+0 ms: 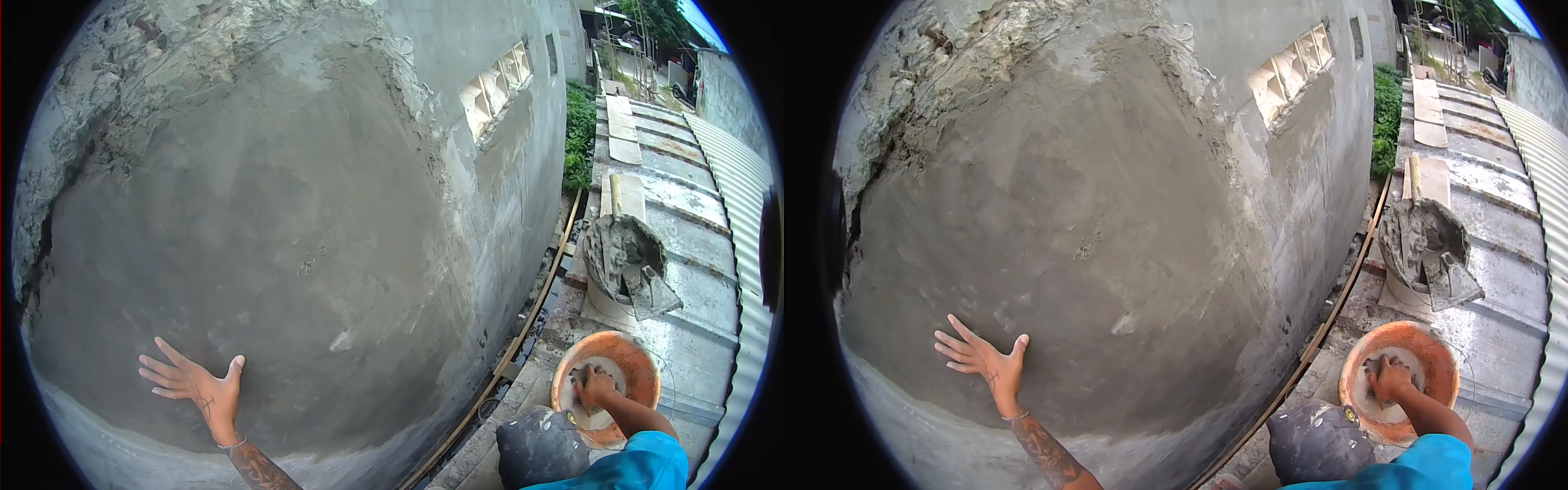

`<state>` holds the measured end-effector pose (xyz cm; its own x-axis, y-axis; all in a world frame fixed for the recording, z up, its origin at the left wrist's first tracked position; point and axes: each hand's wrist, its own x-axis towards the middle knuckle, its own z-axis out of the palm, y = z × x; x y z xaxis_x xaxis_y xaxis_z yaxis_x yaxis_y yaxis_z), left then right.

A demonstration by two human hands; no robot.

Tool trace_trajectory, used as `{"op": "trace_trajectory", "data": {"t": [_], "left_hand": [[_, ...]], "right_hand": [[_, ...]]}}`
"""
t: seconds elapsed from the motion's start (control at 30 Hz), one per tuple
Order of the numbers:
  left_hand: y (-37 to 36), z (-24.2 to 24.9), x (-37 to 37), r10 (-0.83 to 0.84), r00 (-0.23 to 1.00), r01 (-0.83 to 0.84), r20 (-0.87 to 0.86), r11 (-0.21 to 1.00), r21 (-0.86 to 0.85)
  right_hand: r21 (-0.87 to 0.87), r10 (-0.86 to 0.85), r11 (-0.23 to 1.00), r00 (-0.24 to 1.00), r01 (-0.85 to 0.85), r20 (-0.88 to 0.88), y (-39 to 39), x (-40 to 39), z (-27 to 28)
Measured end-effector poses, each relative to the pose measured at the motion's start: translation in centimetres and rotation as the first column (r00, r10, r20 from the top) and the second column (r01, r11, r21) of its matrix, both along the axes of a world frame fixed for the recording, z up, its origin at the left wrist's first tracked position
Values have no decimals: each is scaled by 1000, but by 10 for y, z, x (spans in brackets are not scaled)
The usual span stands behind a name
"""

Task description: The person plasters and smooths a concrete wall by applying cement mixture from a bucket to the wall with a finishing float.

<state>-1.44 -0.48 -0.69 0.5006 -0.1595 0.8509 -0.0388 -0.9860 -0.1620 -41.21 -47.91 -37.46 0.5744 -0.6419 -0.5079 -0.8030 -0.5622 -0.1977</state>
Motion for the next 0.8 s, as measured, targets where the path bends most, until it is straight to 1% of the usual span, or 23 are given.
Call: {"op": "trace_trajectory", "data": {"t": [0.03, 0.13, 0.17, 0.23, 0.33, 0.43, 0.47, 0.5, 0.53, 0.57, 0.6, 0.67, 0.77, 0.8], "left_hand": [[0, 0, 0, -1, 1000, 1, 5, 1000, 10], [2, -1, 0, 17, 1000, -18, 11, 1000, 26], [0, -2, 1, 16, 1000, -16, 14, 1000, 21], [1, 0, 1, 21, 1000, -21, 18, 999, 24], [2, -1, 2, 18, 1000, -18, 15, 999, 29], [2, 0, 1, 3, 1000, -3, 13, 1000, 19], [2, -1, 1, 3, 1000, -3, 14, 1000, 16], [1, -2, 1, 4, 1000, -4, 17, 1000, 15], [2, 0, 2, 2, 1000, -3, 19, 1000, 22], [3, 1, 2, 10, 1000, -11, 21, 1000, 29], [3, 1, 1, 15, 1000, -16, 18, 999, 31], [1, 0, 2, 22, 1000, -23, 18, 999, 28], [1, -1, 0, 38, 999, -38, 12, 999, 31], [1, -1, 0, 39, 999, -39, 14, 999, 35]], "right_hand": [[10, 6, 1000, 1000, -6, -3, 1, 1, -3], [-18, 51, 998, 989, -54, -140, 4, 4, -19], [-78, 52, 995, 988, -63, -146, 3, 2, -31], [-183, 61, 979, 984, -92, -165, 13, 5, -32], [-104, 59, 990, 958, -91, -279, 14, 8, -22], [140, 109, 988, 936, -65, -334, -9, 16, -18], [128, 67, 991, 951, -29, -302, -16, 12, -9], [118, 25, 993, 963, 6, -267, -15, 16, 42], [118, -16, 992, 973, 45, -232, -12, 20, 68], [-144, 156, 969, 952, -199, -264, -12, 1, 50], [-63, 159, 981, 942, -185, -296, -15, -8, 58], [87, 167, 985, 922, -146, -348, -27, -22, 95], [51, 119, 992, 975, -112, -186, -44, -12, 172], [39, 106, 994, 982, -101, -159, -50, -2, 198]]}}
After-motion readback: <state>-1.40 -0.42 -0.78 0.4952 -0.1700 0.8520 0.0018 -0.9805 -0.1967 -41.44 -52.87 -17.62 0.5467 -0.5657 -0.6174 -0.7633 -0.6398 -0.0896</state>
